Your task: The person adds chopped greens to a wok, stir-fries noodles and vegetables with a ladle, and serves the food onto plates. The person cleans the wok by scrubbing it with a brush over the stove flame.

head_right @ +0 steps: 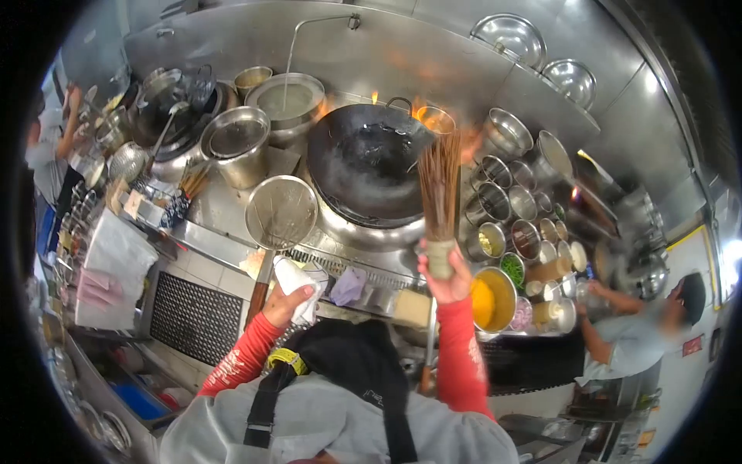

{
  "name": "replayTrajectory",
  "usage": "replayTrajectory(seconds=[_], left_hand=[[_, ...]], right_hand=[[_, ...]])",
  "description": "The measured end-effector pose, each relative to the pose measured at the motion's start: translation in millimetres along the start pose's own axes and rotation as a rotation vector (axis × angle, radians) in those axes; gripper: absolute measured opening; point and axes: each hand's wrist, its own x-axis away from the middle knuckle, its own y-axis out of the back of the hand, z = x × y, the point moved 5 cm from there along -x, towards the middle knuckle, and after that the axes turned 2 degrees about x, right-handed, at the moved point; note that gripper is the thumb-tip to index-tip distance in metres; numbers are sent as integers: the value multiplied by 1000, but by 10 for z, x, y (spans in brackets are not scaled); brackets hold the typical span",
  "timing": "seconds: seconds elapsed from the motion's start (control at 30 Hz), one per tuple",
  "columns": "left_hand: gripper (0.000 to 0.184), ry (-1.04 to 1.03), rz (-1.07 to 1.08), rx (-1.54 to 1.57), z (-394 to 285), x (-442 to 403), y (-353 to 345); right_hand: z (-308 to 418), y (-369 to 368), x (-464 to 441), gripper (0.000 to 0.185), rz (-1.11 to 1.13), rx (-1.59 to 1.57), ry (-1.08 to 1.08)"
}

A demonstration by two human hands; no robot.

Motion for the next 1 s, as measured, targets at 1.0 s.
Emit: replayTrajectory(seconds=[1.0], left_hand=[[54, -165, -649, -217, 88, 652, 913]], right_hand=[[-1057, -139, -3420, 49, -69, 2006, 275]])
